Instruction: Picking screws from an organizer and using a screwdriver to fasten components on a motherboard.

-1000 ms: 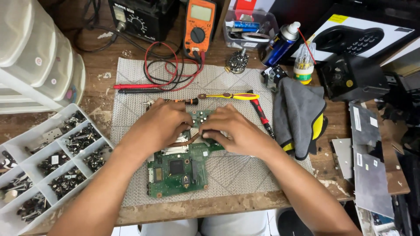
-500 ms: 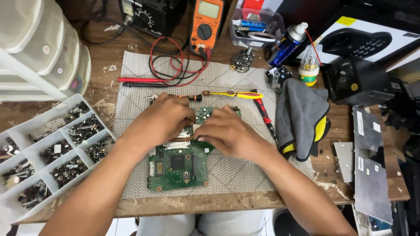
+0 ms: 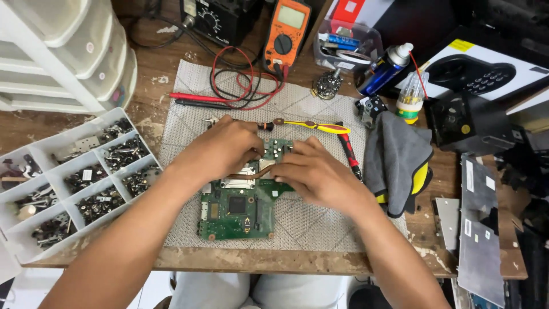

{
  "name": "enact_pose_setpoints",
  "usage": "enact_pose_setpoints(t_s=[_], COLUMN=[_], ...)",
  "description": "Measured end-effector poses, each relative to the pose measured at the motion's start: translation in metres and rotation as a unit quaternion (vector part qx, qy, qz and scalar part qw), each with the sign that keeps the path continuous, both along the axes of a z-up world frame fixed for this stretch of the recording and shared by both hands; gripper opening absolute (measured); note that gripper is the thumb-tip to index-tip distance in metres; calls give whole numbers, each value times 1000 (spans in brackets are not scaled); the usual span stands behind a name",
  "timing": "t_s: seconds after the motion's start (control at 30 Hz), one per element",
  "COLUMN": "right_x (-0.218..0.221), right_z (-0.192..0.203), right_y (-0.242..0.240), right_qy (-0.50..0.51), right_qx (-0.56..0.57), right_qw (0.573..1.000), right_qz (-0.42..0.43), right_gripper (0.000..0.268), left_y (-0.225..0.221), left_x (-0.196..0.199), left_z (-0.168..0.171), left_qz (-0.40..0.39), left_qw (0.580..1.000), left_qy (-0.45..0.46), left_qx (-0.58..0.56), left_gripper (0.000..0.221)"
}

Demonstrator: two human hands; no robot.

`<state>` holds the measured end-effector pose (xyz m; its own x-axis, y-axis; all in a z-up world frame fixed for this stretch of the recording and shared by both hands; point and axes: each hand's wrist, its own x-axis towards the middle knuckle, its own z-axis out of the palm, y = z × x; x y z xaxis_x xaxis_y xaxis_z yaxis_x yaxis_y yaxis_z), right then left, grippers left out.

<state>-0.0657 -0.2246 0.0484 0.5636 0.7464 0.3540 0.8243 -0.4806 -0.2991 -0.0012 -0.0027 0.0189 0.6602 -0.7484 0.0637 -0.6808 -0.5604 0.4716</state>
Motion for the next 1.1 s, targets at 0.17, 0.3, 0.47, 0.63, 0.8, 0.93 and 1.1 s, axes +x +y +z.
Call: enact_pose_setpoints(t_s=[0.17, 0.3, 0.47, 0.63, 0.8, 0.93, 1.1], right_x=[0, 1, 6, 8, 6, 12, 5], right_z=[-15, -2, -24, -20, -22, -25, -27], right_y=[4, 1, -12, -6, -13, -11, -14], right_qy=[6, 11, 22, -19, 75, -1, 134], right_qx=[55, 16, 65, 41, 54, 47, 47], right_qw=[998, 1000, 997, 998, 994, 996, 989], right_qz=[6, 19, -40, -41, -54, -71, -38], right_gripper=[19, 17, 18, 19, 17, 15, 17], left_y=[-1, 0, 2, 3, 4, 4, 4], left_x=[1, 3, 0, 0, 3, 5, 8], left_z=[-4, -2, 7, 10, 4, 2, -3], left_qz=[0, -2, 17, 24, 13, 17, 19], left_qw=[1000, 1000, 1000, 1000, 1000, 1000, 1000], left_qy=[3, -4, 5, 4, -9, -9, -7], left_qx=[-23, -15, -5, 6, -9, 0, 2], left_gripper=[15, 12, 12, 13, 13, 13, 12])
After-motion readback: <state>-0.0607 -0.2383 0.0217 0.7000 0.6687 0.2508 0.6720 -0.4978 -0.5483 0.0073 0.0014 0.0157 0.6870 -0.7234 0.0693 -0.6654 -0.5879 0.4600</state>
